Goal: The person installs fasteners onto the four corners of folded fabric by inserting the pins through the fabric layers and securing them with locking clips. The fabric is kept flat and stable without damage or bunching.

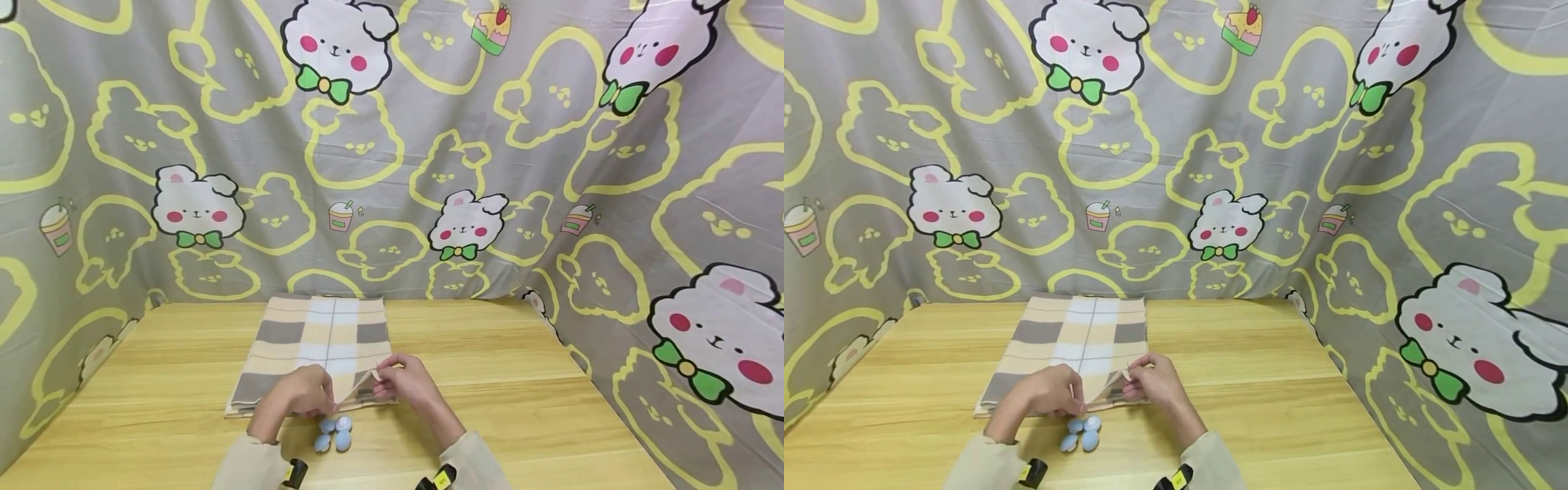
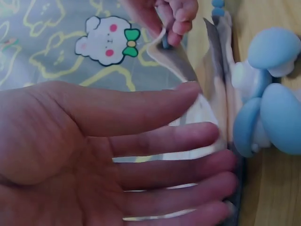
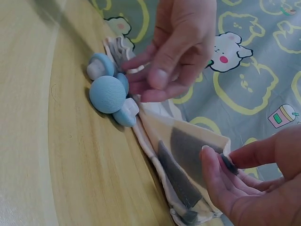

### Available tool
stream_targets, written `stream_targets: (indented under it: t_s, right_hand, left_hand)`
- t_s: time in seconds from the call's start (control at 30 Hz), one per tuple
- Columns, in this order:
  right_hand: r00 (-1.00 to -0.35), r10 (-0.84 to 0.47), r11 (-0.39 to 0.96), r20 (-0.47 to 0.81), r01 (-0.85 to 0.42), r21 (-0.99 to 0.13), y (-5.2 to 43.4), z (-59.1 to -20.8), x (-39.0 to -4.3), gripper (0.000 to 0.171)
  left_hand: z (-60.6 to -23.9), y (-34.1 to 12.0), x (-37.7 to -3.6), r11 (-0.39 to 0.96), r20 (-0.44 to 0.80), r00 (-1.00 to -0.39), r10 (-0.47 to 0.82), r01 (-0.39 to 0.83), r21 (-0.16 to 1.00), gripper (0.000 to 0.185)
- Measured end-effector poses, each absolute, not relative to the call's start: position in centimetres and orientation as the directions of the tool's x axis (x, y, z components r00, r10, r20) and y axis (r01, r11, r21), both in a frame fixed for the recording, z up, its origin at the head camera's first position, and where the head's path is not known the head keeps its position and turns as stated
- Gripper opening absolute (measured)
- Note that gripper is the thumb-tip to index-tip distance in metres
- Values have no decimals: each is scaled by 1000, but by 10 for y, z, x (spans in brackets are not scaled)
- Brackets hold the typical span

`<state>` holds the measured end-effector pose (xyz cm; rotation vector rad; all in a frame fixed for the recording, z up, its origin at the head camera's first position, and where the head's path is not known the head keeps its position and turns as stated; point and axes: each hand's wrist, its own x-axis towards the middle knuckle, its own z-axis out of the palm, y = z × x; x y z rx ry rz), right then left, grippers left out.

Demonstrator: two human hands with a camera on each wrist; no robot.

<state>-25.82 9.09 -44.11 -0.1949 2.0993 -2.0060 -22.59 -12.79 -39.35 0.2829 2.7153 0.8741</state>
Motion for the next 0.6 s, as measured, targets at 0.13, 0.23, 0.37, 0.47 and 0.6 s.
stream_targets:
  t_s: [0.13,0.23,0.37,0.47,0.6]
  right_hand:
    - [-963,-258,56,-80,67,-996,91,-442,-258,21]
    - [-962,-264,51,-76,65,-997,91,-443,-258,22]
    - [-960,-270,44,-71,62,-997,90,-443,-259,21]
    - [-961,-268,40,-72,64,-997,90,-443,-259,21]
    - [-961,-265,34,-77,70,-997,89,-442,-260,20]
  left_hand:
    - [-396,-129,-225,820,-277,-919,279,79,566,23]
    - [-398,-128,-225,820,-301,-911,281,65,568,23]
    - [-401,-127,-226,822,-311,-908,279,59,567,23]
    - [-402,-125,-226,826,-312,-909,275,58,560,22]
    - [-403,-125,-227,828,-315,-907,279,61,558,22]
